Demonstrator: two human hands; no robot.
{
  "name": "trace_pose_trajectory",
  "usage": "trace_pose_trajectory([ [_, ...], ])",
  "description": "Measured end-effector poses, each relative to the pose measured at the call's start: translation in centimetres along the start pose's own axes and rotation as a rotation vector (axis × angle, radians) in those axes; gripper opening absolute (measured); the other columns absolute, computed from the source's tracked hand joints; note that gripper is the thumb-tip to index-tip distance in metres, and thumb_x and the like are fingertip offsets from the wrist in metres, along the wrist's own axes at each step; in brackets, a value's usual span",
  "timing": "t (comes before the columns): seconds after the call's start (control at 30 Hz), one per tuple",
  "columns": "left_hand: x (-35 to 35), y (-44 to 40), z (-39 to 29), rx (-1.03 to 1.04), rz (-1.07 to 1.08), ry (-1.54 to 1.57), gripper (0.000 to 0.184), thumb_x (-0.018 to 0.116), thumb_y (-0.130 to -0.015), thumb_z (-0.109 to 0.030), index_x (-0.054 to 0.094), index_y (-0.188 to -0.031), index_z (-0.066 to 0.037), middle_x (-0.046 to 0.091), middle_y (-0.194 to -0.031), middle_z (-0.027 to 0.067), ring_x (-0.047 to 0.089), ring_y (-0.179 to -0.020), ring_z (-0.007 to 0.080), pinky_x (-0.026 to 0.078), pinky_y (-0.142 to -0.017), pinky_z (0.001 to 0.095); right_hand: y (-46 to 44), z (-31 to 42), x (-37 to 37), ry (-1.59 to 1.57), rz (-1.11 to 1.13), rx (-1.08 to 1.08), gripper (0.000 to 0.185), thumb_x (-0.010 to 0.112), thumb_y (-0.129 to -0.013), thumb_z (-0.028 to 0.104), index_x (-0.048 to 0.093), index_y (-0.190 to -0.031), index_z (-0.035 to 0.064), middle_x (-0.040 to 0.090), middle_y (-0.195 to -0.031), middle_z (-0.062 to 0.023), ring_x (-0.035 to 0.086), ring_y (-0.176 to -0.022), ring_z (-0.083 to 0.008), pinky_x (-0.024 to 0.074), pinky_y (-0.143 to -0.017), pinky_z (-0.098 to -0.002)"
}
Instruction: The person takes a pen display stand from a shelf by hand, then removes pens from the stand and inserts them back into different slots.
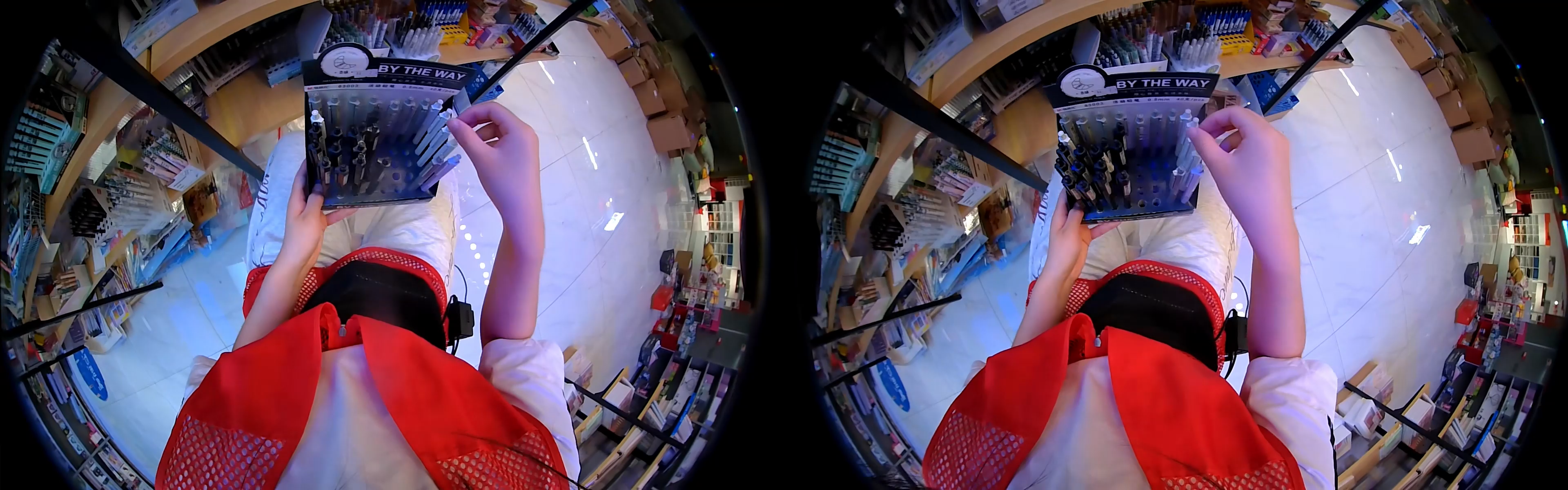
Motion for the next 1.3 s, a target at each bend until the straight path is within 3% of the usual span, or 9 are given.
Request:
trace_pose_trajectory([
  [0.1, 0.2, 0.2, -0.2, -0.039, 0.012, 0.025, 0.045, 0.028, -0.097, -0.006, 0.024, -0.141, -0.011, 0.047, -0.127, 0.0106, 0.054, -0.11, 0.0239, 0.055, -0.08, 0.0424, -0.2, -0.9, 0.2, -0.003, 0.03, 0.086, 0.014, 0.071, -0.074, 0.011, 0.063, -0.078, 0.0, 0.062, -0.072, -0.0042, 0.051, -0.057, -0.0085, 0.0421, -0.054, -0.0228],
  [0.3, 0.2, 0.2, -0.4, -0.053, 0.023, 0.038, 0.042, 0.028, -0.097, -0.008, 0.027, -0.138, -0.011, 0.047, -0.128, 0.0112, 0.055, -0.109, 0.0267, 0.055, -0.08, 0.0443, 0.9, 1.0, 0.6, -0.049, 0.026, -0.116, 0.014, 0.07, -0.074, 0.008, 0.061, -0.081, 0.0008, 0.061, -0.074, -0.0042, 0.051, -0.058, -0.0092, 0.0427, -0.054, -0.0238],
  [0.5, -0.1, 0.3, 0.4, -0.117, 0.032, 0.042, 0.043, 0.024, -0.095, -0.006, 0.029, -0.137, -0.008, 0.048, -0.127, 0.0133, 0.055, -0.11, 0.0294, 0.054, -0.082, 0.0472, 0.9, 0.6, 0.4, -0.064, -0.039, -0.088, 0.014, 0.071, -0.072, 0.007, 0.062, -0.082, 0.0026, 0.059, -0.078, -0.0054, 0.053, -0.062, -0.0131, 0.0449, -0.059, -0.0266],
  [0.6, 0.3, 0.3, -0.1, -0.114, 0.026, 0.047, 0.042, 0.024, -0.095, -0.006, 0.029, -0.137, -0.006, 0.048, -0.127, 0.0142, 0.055, -0.11, 0.0305, 0.054, -0.082, 0.0479, 1.1, 3.1, 0.1, 0.039, -0.097, -0.415, 0.017, 0.073, -0.069, 0.01, 0.064, -0.083, 0.005, 0.059, -0.085, -0.0054, 0.055, -0.075, -0.0191, 0.0455, -0.068, -0.0299],
  [0.7, 0.3, 0.3, -0.3, -0.125, 0.012, 0.021, 0.042, 0.024, -0.094, -0.006, 0.03, -0.136, -0.006, 0.049, -0.126, 0.0145, 0.056, -0.109, 0.0311, 0.054, -0.082, 0.0478, 1.8, 5.1, 0.8, 0.175, -0.025, -0.569, 0.019, 0.075, -0.066, 0.013, 0.066, -0.081, 0.0063, 0.058, -0.09, -0.0045, 0.053, -0.09, -0.0242, 0.044, -0.077, -0.0342],
  [0.8, 0.3, 0.4, -0.4, -0.128, 0.001, 0.028, 0.042, 0.024, -0.094, -0.005, 0.031, -0.135, -0.006, 0.049, -0.126, 0.0147, 0.056, -0.108, 0.0314, 0.054, -0.082, 0.0478, 1.6, 5.1, 1.9, 0.276, -0.002, -0.618, 0.017, 0.075, -0.065, 0.013, 0.066, -0.077, 0.0065, 0.058, -0.091, -0.0035, 0.052, -0.094, -0.0252, 0.0426, -0.08, -0.0365],
  [1.1, 0.3, 0.7, -0.2, -0.155, 0.039, 0.021, 0.045, 0.023, -0.093, -0.003, 0.028, -0.137, -0.005, 0.047, -0.128, 0.0147, 0.056, -0.109, 0.0317, 0.054, -0.082, 0.0473, 1.3, 3.9, 1.9, 0.103, 0.135, -0.566, 0.011, 0.073, -0.066, 0.009, 0.066, -0.074, 0.0066, 0.057, -0.091, -0.0047, 0.052, -0.091, -0.0263, 0.0415, -0.081, -0.0368],
  [1.3, 0.2, 0.6, 0.0, -0.109, 0.004, -0.007, 0.043, 0.025, -0.095, -0.006, 0.025, -0.139, -0.007, 0.047, -0.128, 0.0136, 0.055, -0.109, 0.0297, 0.055, -0.079, 0.0453, 1.8, 3.4, 1.9, 0.242, 0.141, -0.471, 0.014, 0.074, -0.067, 0.006, 0.064, -0.077, 0.0036, 0.055, -0.09, -0.0059, 0.051, -0.091, -0.0248, 0.0426, -0.081, -0.035],
])
Point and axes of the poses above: each hand's wrist, its own y-axis away from the middle knuckle, its own x-axis out of the palm, z = x × y, the point moved 8 cm from there along -y, towards the middle knuckle
